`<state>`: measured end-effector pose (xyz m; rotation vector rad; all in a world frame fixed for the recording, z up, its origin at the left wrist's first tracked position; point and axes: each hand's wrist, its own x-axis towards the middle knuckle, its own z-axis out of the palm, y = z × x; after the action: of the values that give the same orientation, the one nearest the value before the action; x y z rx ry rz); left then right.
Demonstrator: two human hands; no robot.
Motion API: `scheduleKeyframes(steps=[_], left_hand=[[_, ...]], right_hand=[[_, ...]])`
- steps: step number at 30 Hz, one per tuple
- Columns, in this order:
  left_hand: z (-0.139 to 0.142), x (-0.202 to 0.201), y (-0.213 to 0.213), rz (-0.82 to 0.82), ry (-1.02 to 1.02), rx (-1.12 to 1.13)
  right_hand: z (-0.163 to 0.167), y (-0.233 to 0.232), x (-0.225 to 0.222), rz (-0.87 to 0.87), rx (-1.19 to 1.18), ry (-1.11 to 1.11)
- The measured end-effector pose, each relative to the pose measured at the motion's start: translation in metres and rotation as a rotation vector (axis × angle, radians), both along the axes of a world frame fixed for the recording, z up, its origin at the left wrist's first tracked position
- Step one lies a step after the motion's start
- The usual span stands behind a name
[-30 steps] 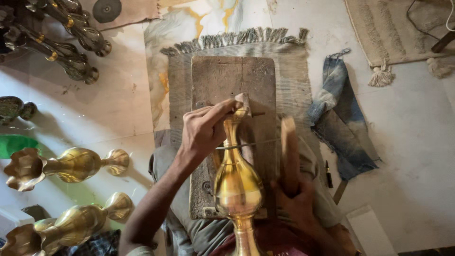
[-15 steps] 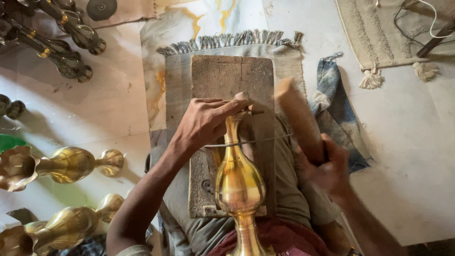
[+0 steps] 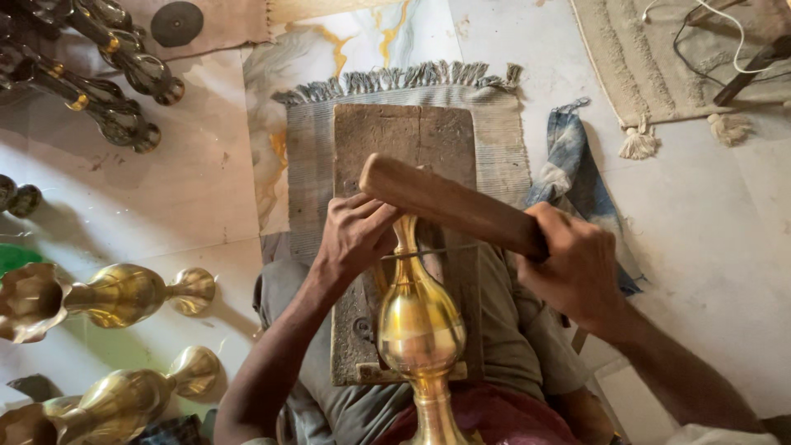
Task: The person sits on the floor with a brass vase held on a metal forming stake and repeatedly strikes it with a wooden mallet to shape the metal body. They occasionally reposition the vase and use a small punch tool against the surface between hammering rounds.
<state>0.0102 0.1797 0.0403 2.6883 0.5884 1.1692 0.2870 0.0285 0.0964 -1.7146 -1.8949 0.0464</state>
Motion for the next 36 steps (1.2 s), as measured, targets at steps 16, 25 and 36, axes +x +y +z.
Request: scheduleKeyframes(steps=[16, 25, 36], left_hand=[[-0.005, 0.007, -0.003, 0.106, -0.226, -0.176], [0.023, 0.005, 0.013, -0.069, 0.000, -0.106], [-0.032, 0.010, 0.007, 0.073, -0.180, -0.032]], right_hand=[[0.018, -0.006, -0.014, -0.097, -0.112, 0.179], [0.000, 0.004, 0.008, -0.067, -0.204, 0.394], [0.051, 0.023, -0.003, 0.057, -0.052, -0.053]])
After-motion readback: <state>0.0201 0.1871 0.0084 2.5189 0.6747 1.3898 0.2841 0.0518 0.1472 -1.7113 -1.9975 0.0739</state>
